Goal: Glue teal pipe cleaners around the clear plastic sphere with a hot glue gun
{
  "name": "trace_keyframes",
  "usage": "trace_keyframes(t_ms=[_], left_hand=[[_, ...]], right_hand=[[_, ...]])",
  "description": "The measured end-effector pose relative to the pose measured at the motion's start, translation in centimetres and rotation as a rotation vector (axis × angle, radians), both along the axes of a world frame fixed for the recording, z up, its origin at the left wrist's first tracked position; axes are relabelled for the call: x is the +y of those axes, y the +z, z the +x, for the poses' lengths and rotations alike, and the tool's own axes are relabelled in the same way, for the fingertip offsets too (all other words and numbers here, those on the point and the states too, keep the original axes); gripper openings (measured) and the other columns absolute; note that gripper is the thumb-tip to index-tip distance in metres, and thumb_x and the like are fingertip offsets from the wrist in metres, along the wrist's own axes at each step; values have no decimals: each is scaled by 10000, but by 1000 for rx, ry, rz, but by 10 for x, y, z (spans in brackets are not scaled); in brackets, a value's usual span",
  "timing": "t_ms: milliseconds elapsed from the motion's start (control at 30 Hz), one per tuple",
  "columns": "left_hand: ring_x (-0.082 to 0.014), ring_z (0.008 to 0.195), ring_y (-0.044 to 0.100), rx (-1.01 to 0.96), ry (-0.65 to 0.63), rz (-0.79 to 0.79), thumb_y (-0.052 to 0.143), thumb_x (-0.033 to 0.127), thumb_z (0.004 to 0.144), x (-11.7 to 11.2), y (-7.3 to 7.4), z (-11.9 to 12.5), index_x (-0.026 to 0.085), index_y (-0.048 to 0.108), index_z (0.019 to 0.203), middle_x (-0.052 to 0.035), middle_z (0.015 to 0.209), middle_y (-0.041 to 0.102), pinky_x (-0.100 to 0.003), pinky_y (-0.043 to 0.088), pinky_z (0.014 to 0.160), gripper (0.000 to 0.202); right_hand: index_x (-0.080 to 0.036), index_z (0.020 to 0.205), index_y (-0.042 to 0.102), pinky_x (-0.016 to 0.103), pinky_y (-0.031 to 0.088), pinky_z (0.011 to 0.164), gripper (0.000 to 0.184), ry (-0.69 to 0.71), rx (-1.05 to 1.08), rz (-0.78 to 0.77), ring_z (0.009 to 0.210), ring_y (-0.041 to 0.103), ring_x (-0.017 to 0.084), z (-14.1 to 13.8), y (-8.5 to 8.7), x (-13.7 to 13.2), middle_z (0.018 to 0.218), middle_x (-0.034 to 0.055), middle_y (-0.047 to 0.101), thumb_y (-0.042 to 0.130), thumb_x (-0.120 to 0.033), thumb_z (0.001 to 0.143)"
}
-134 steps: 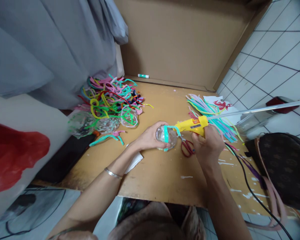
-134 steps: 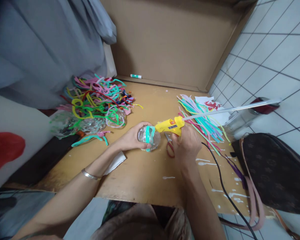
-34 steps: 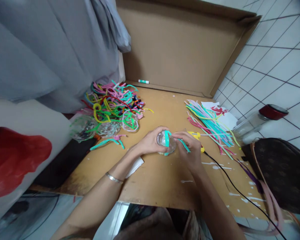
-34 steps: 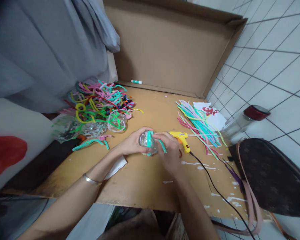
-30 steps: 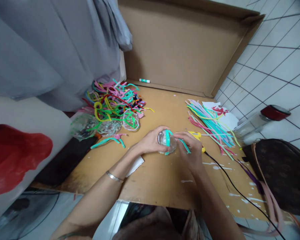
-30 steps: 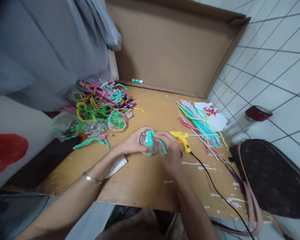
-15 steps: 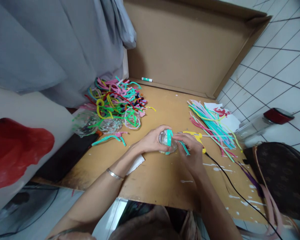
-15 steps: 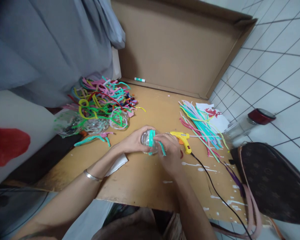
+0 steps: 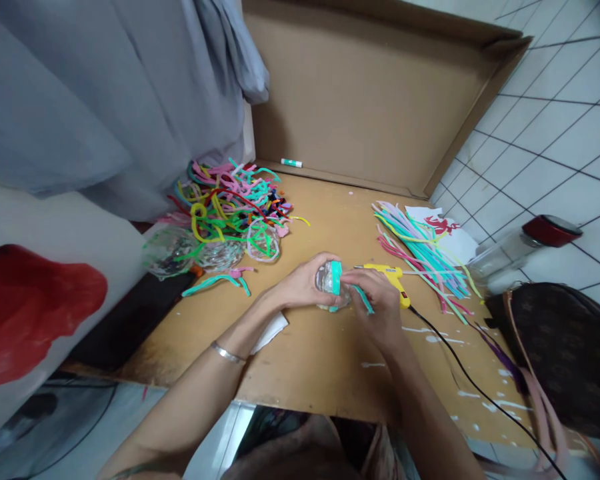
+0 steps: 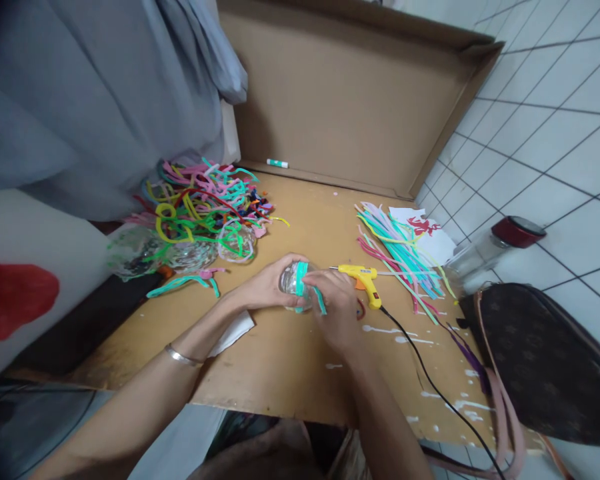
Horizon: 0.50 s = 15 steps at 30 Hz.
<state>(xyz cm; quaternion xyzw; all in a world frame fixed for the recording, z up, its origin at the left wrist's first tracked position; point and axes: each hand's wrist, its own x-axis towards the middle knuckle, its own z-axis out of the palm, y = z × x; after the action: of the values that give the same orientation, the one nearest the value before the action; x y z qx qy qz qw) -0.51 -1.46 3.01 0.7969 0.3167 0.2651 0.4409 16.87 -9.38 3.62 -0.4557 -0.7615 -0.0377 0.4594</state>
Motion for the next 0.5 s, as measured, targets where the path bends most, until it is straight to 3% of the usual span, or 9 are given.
trace_keyframes(t_ms=[133,267,500], left_hand=[[-257,1063,568,-32,-30,-30,711,526,703,0,0,-4,180,486,1262,-90,1190,596,-388,460,945,695],[-232,1077,573,-83,-11,-58,369,549,940,0,-3,-4,186,525,1209,-75,1167,615,-369,448,969,478],[-199,1012,588,-136,42,-71,407,439,946,4,-13,-2,193,568,1131,-39,1074,642,-325,456,931,348]], right_hand=[[-231,952,688,341,530,779,172,18,24,-18,852,693,184,-3,0,0,922,48,747,524,-194,916],[-231,956,694,333,541,781,199,43,35,3,845,693,178,-6,1,0,908,46,746,505,-181,919],[-213,931,683,328,544,779,166,29,16,6,835,687,182,-8,-1,-3,899,50,739,522,-182,907]])
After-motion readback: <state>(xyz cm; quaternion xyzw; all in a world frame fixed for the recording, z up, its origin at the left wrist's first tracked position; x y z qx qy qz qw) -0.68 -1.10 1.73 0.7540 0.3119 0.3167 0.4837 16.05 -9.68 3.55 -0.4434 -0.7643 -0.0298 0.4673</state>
